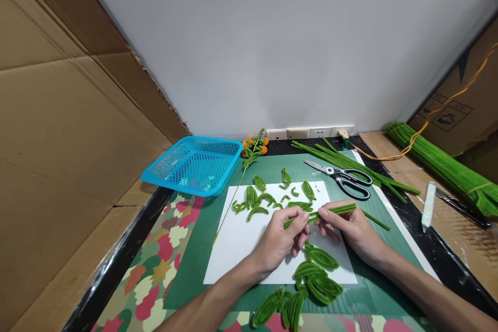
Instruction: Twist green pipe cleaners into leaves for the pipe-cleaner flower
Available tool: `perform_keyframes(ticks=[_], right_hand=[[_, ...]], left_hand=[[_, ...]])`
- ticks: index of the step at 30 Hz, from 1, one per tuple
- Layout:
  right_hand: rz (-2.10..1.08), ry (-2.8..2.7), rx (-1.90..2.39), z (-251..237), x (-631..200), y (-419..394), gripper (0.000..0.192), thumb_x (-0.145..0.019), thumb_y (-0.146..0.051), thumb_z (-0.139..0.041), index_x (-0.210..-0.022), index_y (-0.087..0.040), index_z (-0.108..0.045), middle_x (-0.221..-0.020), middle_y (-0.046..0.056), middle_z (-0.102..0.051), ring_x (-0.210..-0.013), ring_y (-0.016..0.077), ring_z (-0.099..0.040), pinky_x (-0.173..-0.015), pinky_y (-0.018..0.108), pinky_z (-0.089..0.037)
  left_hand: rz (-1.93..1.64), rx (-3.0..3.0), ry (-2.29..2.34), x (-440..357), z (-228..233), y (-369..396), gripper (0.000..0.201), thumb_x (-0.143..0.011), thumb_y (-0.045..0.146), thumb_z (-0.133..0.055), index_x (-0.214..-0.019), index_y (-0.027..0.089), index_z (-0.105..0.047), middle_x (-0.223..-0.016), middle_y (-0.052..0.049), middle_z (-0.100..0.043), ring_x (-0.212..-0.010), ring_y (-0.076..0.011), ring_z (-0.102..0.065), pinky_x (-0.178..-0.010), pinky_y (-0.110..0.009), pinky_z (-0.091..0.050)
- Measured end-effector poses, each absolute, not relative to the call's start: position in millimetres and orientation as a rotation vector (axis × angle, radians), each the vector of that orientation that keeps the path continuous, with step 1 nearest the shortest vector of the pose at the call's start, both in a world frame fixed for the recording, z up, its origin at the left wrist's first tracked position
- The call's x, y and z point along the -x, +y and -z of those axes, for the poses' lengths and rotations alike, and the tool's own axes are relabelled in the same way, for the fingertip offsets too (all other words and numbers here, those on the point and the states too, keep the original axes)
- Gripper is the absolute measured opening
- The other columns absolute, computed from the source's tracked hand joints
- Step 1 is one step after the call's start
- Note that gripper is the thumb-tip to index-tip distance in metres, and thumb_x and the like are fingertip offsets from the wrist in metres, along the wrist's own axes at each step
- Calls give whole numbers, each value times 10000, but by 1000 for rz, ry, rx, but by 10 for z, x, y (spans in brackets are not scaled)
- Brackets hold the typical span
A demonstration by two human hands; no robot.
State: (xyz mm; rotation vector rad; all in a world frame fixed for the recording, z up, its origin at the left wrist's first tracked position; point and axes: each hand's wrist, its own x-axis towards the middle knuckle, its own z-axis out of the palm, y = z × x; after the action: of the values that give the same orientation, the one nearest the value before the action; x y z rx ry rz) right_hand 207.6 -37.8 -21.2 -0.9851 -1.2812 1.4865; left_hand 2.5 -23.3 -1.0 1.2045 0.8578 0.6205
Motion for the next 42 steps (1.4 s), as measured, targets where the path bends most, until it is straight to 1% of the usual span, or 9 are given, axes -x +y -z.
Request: perform_keyframes(ticks=[8, 13, 22, 29, 32, 34, 35, 39, 42], right_hand=[[-1455, -1345, 1019, 205, -2068, -381, 500, -971, -561, -688, -669, -163, -701, -589, 4, -607, -496, 110, -454, -534, 264, -352], [-1458, -1331, 1031, 195, -2059, -377, 500, -950, -575, -710, -656, -170, -697, -592, 6, -609, -494, 116, -455, -526, 267, -357], [-1453, -1344, 1027, 199, -2061, -370, 552, -970, -619, -662, -652, -170, -696, -586, 9, -605, -484, 117, -449, -522, 273, -336], [-1388, -1409, 1030, 205, -2064, -392, 548, -1006, -588, -615, -655, -178, -711, -521, -1, -573, -478, 132, -475, -541, 278, -395], [-1173, -1545, 1062, 210, -2066, -433, 355, -1006, -485, -659, -853, -192, -789, -692, 30, -691, -579, 157, -564, -565, 276, -447], [-956, -1684, 1060, 203, -2064, -461, 215, -1020, -377, -653, -1036, -219, -797, -890, 59, -746, -710, 183, -638, -636, 288, -508], [-832, -1755, 1042, 199, -2063, -471, 191, -1026, -321, -638, -1103, -231, -787, -975, 72, -749, -787, 197, -667, -692, 302, -538], [-364, -1943, 954, 198, -2059, -483, 329, -1000, -139, -591, -1278, -247, -730, -1202, 114, -715, -1043, 254, -688, -868, 374, -581], [-228, -1992, 937, 194, -2061, -478, 410, -978, -99, -596, -1349, -248, -691, -1253, 130, -698, -1064, 269, -682, -853, 392, -593]], left_hand=[[-597, -1183, 884, -37, -46, -256, 450, -977, 590, -633, -809, 175, -585, -571, 56, -505, -453, -64, -426, -420, -159, -309], [-608, -1196, 892, -36, -29, -259, 446, -979, 587, -627, -804, 179, -580, -561, 60, -492, -445, -66, -419, -413, -163, -293], [-637, -1162, 907, -41, -26, -253, 464, -976, 599, -614, -780, 181, -568, -530, 68, -455, -426, -70, -405, -401, -168, -263], [-690, -1117, 899, -42, -1, -257, 450, -990, 570, -605, -769, 181, -556, -529, 73, -435, -427, -66, -396, -407, -166, -276], [-741, -1086, 895, -46, 27, -244, 427, -995, 550, -608, -786, 181, -560, -545, 79, -436, -415, -59, -389, -399, -166, -270], [-758, -1069, 887, -45, 44, -232, 411, -999, 533, -610, -792, 181, -560, -553, 81, -440, -401, -51, -382, -391, -165, -261], [-762, -1060, 882, -44, 51, -227, 408, -1000, 528, -610, -791, 181, -558, -552, 82, -438, -395, -50, -381, -387, -164, -258], [-767, -1036, 860, -41, 66, -215, 414, -1010, 520, -591, -779, 178, -558, -536, 80, -430, -384, -51, -386, -375, -163, -254], [-778, -1030, 849, -41, 73, -215, 407, -1019, 508, -575, -785, 175, -561, -537, 77, -434, -381, -52, -388, -371, -163, -251]])
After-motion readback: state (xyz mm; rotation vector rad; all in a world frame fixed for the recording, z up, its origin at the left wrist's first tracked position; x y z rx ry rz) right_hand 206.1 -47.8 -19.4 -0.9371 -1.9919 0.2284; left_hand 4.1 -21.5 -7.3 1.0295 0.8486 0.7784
